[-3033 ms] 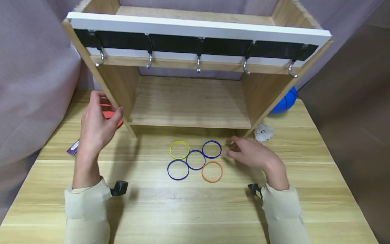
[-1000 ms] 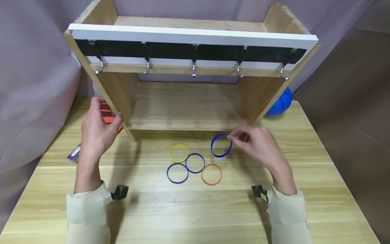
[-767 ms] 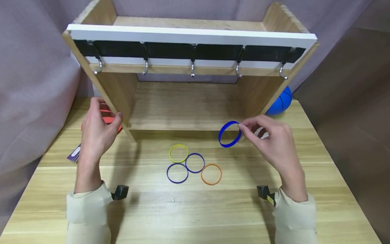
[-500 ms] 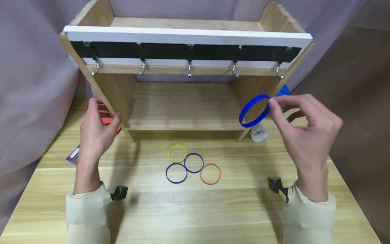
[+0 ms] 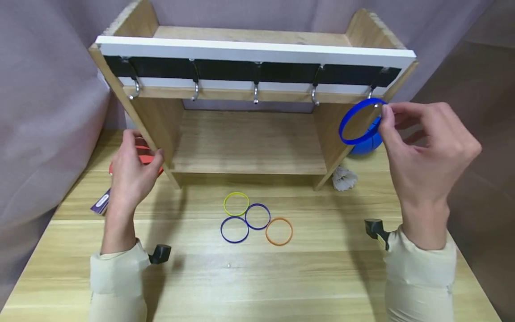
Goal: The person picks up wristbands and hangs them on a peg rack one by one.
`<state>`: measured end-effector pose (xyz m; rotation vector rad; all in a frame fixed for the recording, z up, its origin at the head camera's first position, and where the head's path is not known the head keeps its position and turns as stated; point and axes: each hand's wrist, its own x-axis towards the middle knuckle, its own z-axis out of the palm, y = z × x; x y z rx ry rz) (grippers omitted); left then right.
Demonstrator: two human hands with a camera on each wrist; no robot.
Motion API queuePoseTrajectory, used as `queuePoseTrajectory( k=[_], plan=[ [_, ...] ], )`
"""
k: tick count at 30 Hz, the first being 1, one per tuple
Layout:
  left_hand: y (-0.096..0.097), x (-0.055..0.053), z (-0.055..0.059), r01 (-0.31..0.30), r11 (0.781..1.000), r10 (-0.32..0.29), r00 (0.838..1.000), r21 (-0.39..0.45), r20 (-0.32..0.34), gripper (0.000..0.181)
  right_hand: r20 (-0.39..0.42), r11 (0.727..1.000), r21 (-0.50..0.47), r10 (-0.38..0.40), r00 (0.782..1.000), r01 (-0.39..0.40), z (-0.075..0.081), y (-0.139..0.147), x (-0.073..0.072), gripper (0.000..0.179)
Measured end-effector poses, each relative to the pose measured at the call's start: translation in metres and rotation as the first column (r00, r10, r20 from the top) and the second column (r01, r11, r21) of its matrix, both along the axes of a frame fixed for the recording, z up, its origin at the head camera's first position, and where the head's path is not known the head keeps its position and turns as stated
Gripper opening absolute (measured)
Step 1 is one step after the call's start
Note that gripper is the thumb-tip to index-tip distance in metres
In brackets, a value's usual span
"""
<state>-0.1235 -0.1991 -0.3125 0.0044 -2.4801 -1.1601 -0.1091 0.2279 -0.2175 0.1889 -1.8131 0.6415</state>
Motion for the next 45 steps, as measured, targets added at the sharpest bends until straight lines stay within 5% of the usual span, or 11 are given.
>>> queuePoseTrajectory(
  k=[7,18,21,24,27,31,36,38,45],
  plan=[
    [0.001,0.000,0.000,-0.002,1.000,0.002,1.000,-0.004,-0.004,0.039,0.032,0.999,0.033,-0.009,0.999,0.008,0.000,-0.003,0.002,0.027],
    [0.002,-0.001,0.000,-0.002,1.000,0.002,1.000,-0.010,0.012,0.040,0.027,0.992,-0.081,0.100,0.995,-0.097,-0.003,0.008,0.015,0.020],
    [0.002,-0.001,0.000,0.005,1.000,-0.005,1.000,-0.008,0.011,0.040,0.143,0.984,-0.035,0.180,0.973,-0.176,-0.006,0.003,0.028,0.017],
    [0.001,-0.001,0.000,0.006,1.000,-0.006,1.000,-0.008,0.007,0.040,0.381,0.947,0.124,0.232,0.895,-0.298,-0.016,-0.005,0.040,0.012],
    [0.001,-0.001,0.000,-0.001,1.000,0.001,1.000,-0.010,0.007,0.039,0.600,0.855,0.245,0.236,0.764,-0.457,-0.035,-0.013,0.042,0.012],
    [0.001,-0.001,0.000,-0.006,1.000,0.006,1.000,-0.010,0.007,0.039,0.779,0.765,0.238,0.217,0.588,-0.598,-0.072,-0.025,0.030,0.008],
    [0.000,-0.001,0.001,-0.001,1.000,0.002,1.000,-0.007,0.007,0.039,0.909,0.703,0.189,0.138,0.393,-0.685,-0.114,-0.033,0.014,0.007],
    [0.000,-0.001,0.000,0.001,1.000,-0.001,1.000,-0.006,0.008,0.039,0.931,0.696,0.161,0.128,0.341,-0.700,-0.126,-0.032,0.010,0.008],
    [0.000,-0.001,0.000,-0.003,1.000,0.003,1.000,-0.004,0.008,0.040,0.971,0.672,0.084,0.110,0.212,-0.735,-0.153,-0.036,-0.003,0.009]
  ],
)
